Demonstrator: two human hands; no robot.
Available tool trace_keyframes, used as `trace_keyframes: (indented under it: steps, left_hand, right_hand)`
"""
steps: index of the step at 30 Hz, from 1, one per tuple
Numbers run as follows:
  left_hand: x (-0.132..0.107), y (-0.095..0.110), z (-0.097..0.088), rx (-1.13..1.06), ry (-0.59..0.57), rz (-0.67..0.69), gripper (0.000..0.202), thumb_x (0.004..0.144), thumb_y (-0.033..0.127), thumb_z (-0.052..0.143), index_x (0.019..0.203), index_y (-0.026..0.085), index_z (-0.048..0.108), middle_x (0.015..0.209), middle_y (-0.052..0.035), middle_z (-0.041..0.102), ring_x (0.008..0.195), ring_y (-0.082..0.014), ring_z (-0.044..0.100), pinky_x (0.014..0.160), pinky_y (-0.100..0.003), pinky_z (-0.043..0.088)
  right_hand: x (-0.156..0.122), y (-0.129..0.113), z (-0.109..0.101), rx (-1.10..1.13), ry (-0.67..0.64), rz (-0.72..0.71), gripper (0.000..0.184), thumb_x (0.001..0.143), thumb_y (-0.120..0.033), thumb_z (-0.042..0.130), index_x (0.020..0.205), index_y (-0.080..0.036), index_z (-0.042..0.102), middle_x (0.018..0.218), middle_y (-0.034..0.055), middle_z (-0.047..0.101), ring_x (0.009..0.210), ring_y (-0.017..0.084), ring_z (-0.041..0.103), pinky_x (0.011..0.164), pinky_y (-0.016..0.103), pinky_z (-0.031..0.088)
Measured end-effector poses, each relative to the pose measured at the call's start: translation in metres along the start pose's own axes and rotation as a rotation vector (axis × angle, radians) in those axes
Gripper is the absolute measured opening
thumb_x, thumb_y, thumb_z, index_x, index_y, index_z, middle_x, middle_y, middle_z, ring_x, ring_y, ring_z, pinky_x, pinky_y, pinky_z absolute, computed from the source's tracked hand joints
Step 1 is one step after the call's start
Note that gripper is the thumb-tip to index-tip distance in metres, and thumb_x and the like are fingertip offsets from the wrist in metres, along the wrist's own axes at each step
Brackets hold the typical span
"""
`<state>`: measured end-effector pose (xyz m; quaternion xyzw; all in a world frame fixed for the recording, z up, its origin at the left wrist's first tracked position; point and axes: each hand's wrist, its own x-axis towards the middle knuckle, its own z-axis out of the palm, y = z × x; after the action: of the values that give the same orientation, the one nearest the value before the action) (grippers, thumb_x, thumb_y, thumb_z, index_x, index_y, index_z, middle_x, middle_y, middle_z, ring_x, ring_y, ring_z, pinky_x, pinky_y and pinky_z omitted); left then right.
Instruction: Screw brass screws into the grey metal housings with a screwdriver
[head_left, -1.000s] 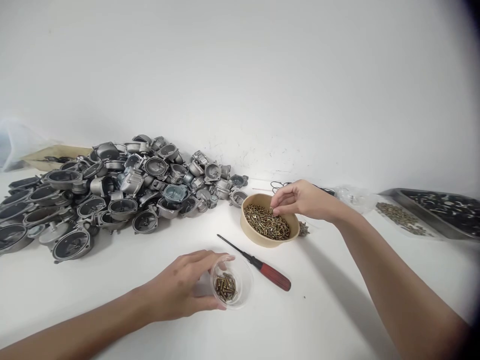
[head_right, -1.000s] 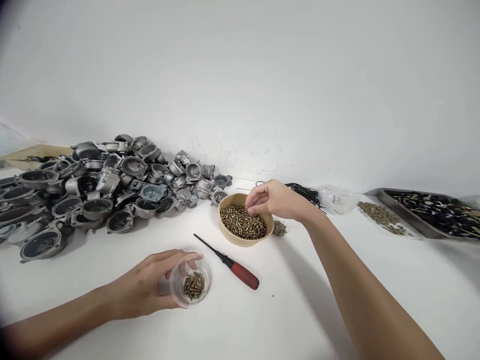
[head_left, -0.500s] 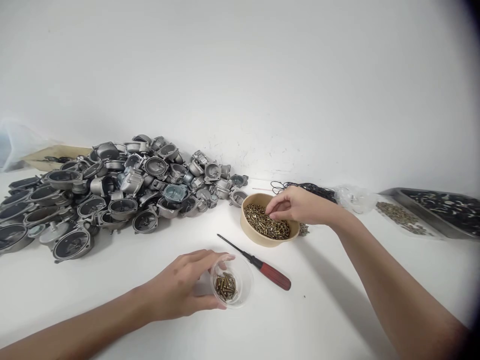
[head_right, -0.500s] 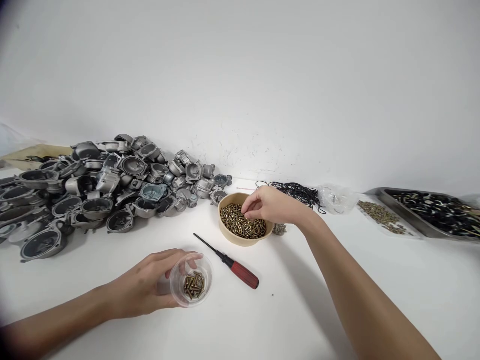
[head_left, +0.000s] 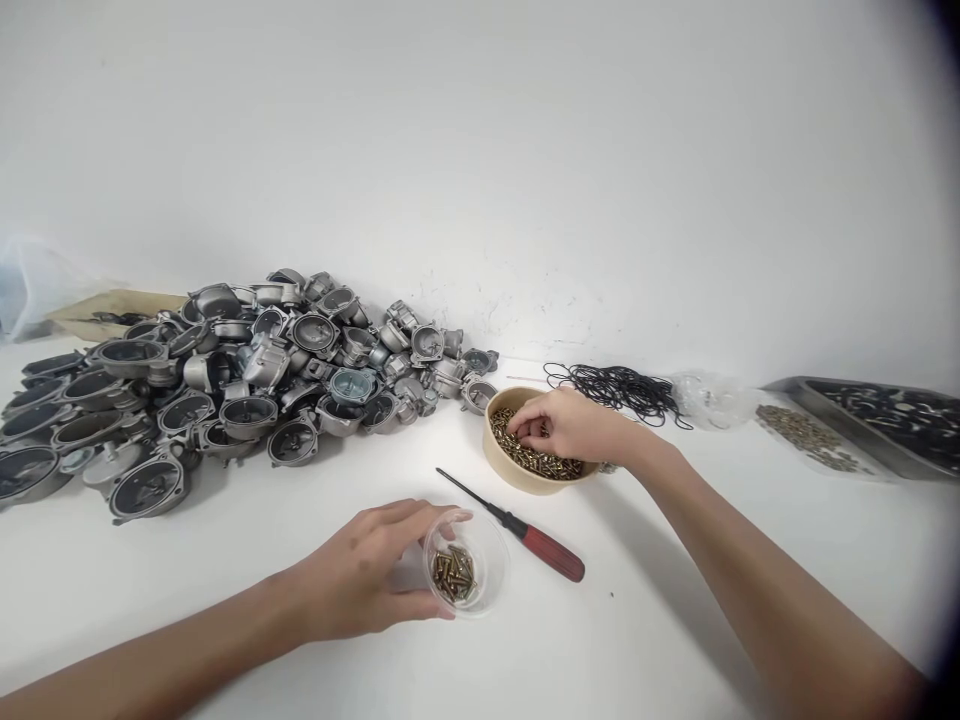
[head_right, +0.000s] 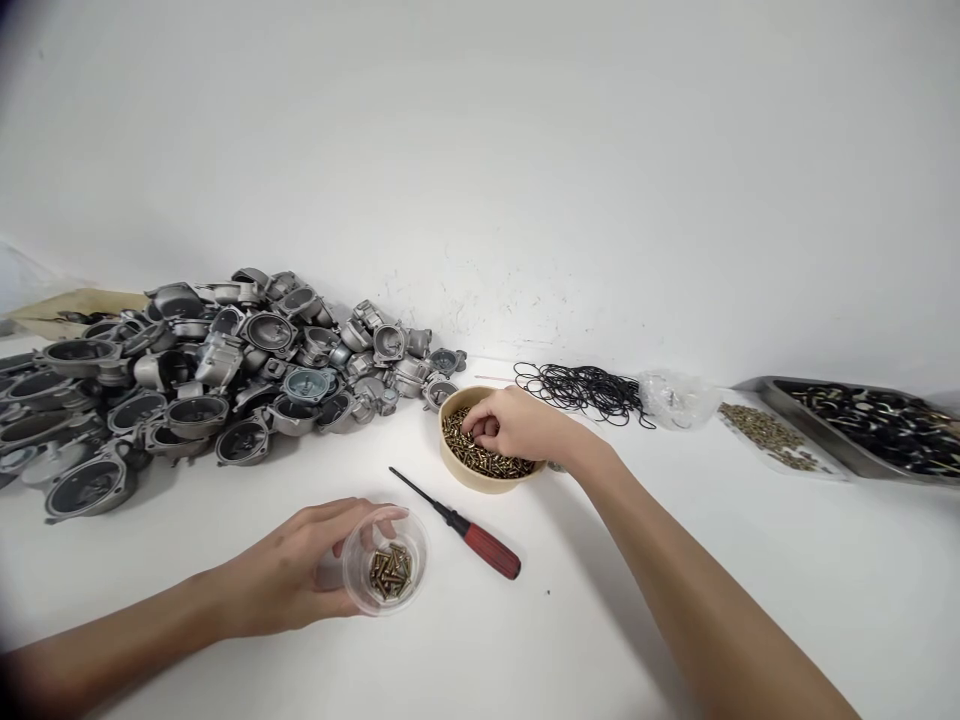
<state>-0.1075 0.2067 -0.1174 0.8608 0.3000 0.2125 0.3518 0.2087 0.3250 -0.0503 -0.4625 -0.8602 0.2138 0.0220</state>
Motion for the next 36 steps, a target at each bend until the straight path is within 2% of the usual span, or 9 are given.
trace_keyframes:
  steps: [5,10,13,16,21,24,29,33,36]
  left_hand:
    - [0.0,0.0,0.0,-0.002,0.001,-0.01,0.078,0.089,0.04,0.077,0.152,0.042,0.032,0.132,-0.0023,0.063,0.118,-0.0239,0.06,0.1,-0.037,0.052]
    - [0.002,-0.001,0.0,-0.013,-0.007,-0.014,0.077,0.089,0.04,0.076,0.152,0.042,0.032,0.131,-0.0015,0.063,0.115,-0.0224,0.061,0.1,-0.037,0.052]
    - [0.003,0.0,0.0,-0.005,-0.003,0.0,0.076,0.09,0.04,0.075,0.152,0.041,0.031,0.132,-0.0017,0.062,0.115,-0.0221,0.061,0.101,-0.037,0.051]
    - [0.002,0.001,-0.001,0.005,-0.012,-0.01,0.076,0.091,0.041,0.074,0.153,0.041,0.031,0.127,-0.0024,0.064,0.115,-0.0231,0.061,0.101,-0.038,0.053]
    - [0.0,0.002,-0.001,0.023,-0.021,-0.031,0.076,0.09,0.044,0.074,0.153,0.04,0.031,0.134,-0.0043,0.062,0.121,-0.0261,0.06,0.104,-0.042,0.053]
    - [-0.001,0.001,-0.002,0.033,-0.016,-0.038,0.075,0.09,0.045,0.075,0.152,0.038,0.034,0.138,-0.0051,0.061,0.122,-0.0268,0.06,0.105,-0.042,0.053]
    - [-0.001,0.001,0.0,0.024,-0.008,-0.031,0.075,0.089,0.044,0.075,0.152,0.038,0.034,0.138,-0.0047,0.061,0.123,-0.0262,0.06,0.105,-0.041,0.053]
    - [-0.001,0.002,-0.001,-0.003,-0.022,-0.055,0.082,0.085,0.041,0.08,0.153,0.038,0.035,0.133,-0.0042,0.063,0.121,-0.0256,0.059,0.107,-0.041,0.052]
    - [-0.002,0.003,-0.011,-0.02,-0.06,-0.11,0.087,0.085,0.03,0.079,0.157,0.038,0.031,0.134,-0.007,0.06,0.109,-0.0228,0.063,0.095,-0.037,0.058]
  right_hand:
    - [-0.012,-0.012,-0.013,0.122,0.095,-0.042,0.02,0.086,-0.026,0.065,0.097,-0.02,0.081,0.098,0.006,0.076,0.074,0.016,0.066,0.067,0.031,0.053]
    - [-0.033,-0.052,-0.027,0.54,0.133,-0.245,0.014,0.085,-0.032,0.074,0.091,-0.021,0.08,0.092,0.0061,0.075,0.08,0.016,0.067,0.068,0.03,0.055]
    - [-0.04,-0.073,-0.027,0.621,0.121,-0.293,0.013,0.085,-0.031,0.076,0.092,-0.021,0.079,0.086,0.0052,0.075,0.077,0.015,0.068,0.065,0.028,0.055]
    - [-0.04,-0.076,-0.026,0.552,0.135,-0.211,0.02,0.086,-0.037,0.074,0.097,-0.021,0.078,0.082,0.0048,0.076,0.072,0.016,0.07,0.062,0.028,0.056]
    - [-0.024,-0.045,-0.022,0.288,0.307,0.014,0.016,0.089,-0.033,0.065,0.092,-0.021,0.077,0.085,0.0041,0.077,0.076,0.017,0.072,0.073,0.032,0.059]
    - [-0.014,-0.031,-0.015,0.123,0.242,0.079,0.015,0.089,-0.028,0.064,0.091,-0.022,0.077,0.083,0.002,0.077,0.073,0.016,0.07,0.071,0.03,0.055]
    - [-0.008,-0.04,-0.004,-0.08,0.19,-0.031,0.02,0.091,-0.022,0.059,0.096,-0.023,0.078,0.088,0.0011,0.077,0.072,0.015,0.066,0.069,0.029,0.049]
    - [-0.006,-0.038,0.001,-0.231,0.152,0.079,0.026,0.089,-0.013,0.055,0.097,-0.02,0.079,0.087,0.005,0.077,0.071,0.018,0.065,0.068,0.032,0.046]
    - [-0.003,-0.026,0.002,-0.207,0.045,0.126,0.025,0.086,-0.013,0.058,0.095,-0.02,0.08,0.088,0.0064,0.077,0.074,0.021,0.067,0.069,0.033,0.047]
